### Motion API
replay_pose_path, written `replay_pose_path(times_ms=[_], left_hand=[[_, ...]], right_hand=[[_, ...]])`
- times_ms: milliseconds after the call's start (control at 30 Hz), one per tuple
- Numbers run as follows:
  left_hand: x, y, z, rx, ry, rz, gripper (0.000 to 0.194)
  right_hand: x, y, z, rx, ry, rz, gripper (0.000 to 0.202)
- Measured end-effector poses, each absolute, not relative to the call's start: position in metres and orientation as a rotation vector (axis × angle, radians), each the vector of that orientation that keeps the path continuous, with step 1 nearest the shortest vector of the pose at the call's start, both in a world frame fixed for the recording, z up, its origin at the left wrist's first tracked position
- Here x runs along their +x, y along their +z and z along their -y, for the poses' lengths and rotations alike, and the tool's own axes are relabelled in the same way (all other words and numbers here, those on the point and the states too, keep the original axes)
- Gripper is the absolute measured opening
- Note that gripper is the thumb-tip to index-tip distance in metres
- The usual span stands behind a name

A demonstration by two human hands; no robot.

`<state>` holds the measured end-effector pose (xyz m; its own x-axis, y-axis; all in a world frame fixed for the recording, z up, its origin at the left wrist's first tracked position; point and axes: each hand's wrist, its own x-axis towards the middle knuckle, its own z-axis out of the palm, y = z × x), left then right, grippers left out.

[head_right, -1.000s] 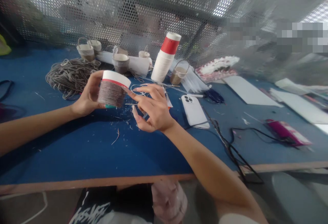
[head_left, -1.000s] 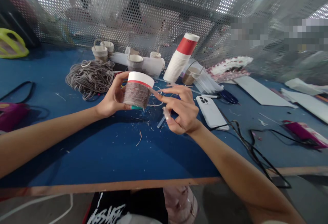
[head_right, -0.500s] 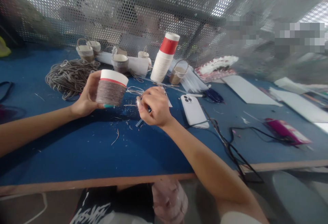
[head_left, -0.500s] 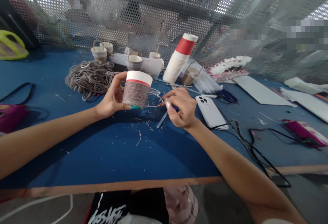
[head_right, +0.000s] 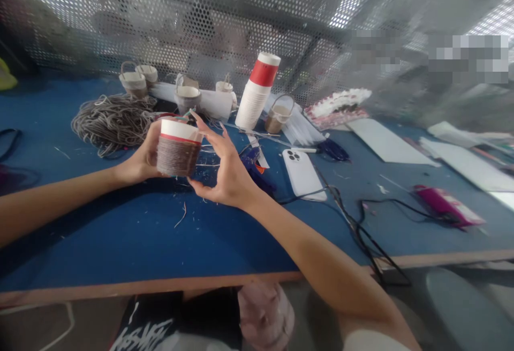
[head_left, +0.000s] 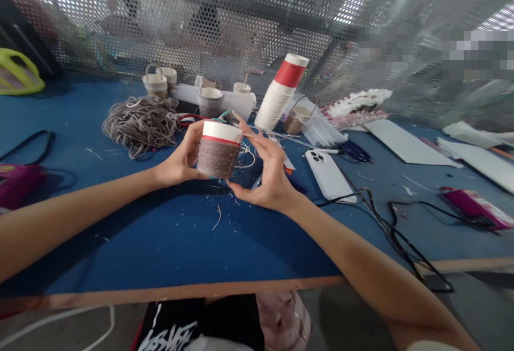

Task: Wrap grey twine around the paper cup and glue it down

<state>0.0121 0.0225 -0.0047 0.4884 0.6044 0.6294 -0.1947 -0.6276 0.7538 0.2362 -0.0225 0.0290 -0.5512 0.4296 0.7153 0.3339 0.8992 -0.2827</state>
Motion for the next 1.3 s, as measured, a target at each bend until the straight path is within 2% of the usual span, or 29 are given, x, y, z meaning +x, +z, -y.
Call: replay_pose_path(times_ms=[233, 400, 500, 667, 800, 900, 933, 1067, 1300], left_hand=[[0.013, -0.012, -0.024, 2.087, 1.381, -0.413, 0.108], [0.013, -0.01, -0.019, 2.232, 1.405, -0.508, 0.092], [0.016, -0.008, -0.017, 2.219, 1.541, -0.58, 0.085], [0.02, -0.01, -0.021, 2.229, 1.751, -0.625, 0.078], [0.018, -0.012, -0.024, 2.258, 1.832, -0.751, 0.079], [0.017, -0.014, -0.027, 2.233, 1.801, -0.923, 0.081], [0.016, -0.015, -0.028, 2.218, 1.785, -0.964, 0.082], [0.015, -0.021, -0.036, 2.111, 1.797, -1.075, 0.084], [0.012, -0.03, -0.047, 1.908, 1.743, -1.299, 0.085]], right_hand=[[0.241, 0.028, 0.022, -0.687, 0.06, 2.244, 0.094], [0.238, 0.027, 0.022, -0.632, -0.002, 2.288, 0.092], [0.233, 0.025, 0.024, -0.619, 0.013, 2.195, 0.083], [0.229, 0.019, 0.026, -0.907, 0.29, 1.988, 0.067], [0.229, 0.024, 0.03, -1.02, 0.342, 2.042, 0.034], [0.227, 0.03, 0.037, -0.892, 0.049, 2.258, 0.004], [0.225, 0.032, 0.039, -0.812, -0.09, 2.339, 0.002], [0.219, 0.039, 0.053, -0.484, -0.514, 2.556, 0.011], [0.22, 0.051, 0.074, -0.055, -1.027, 2.355, 0.009]])
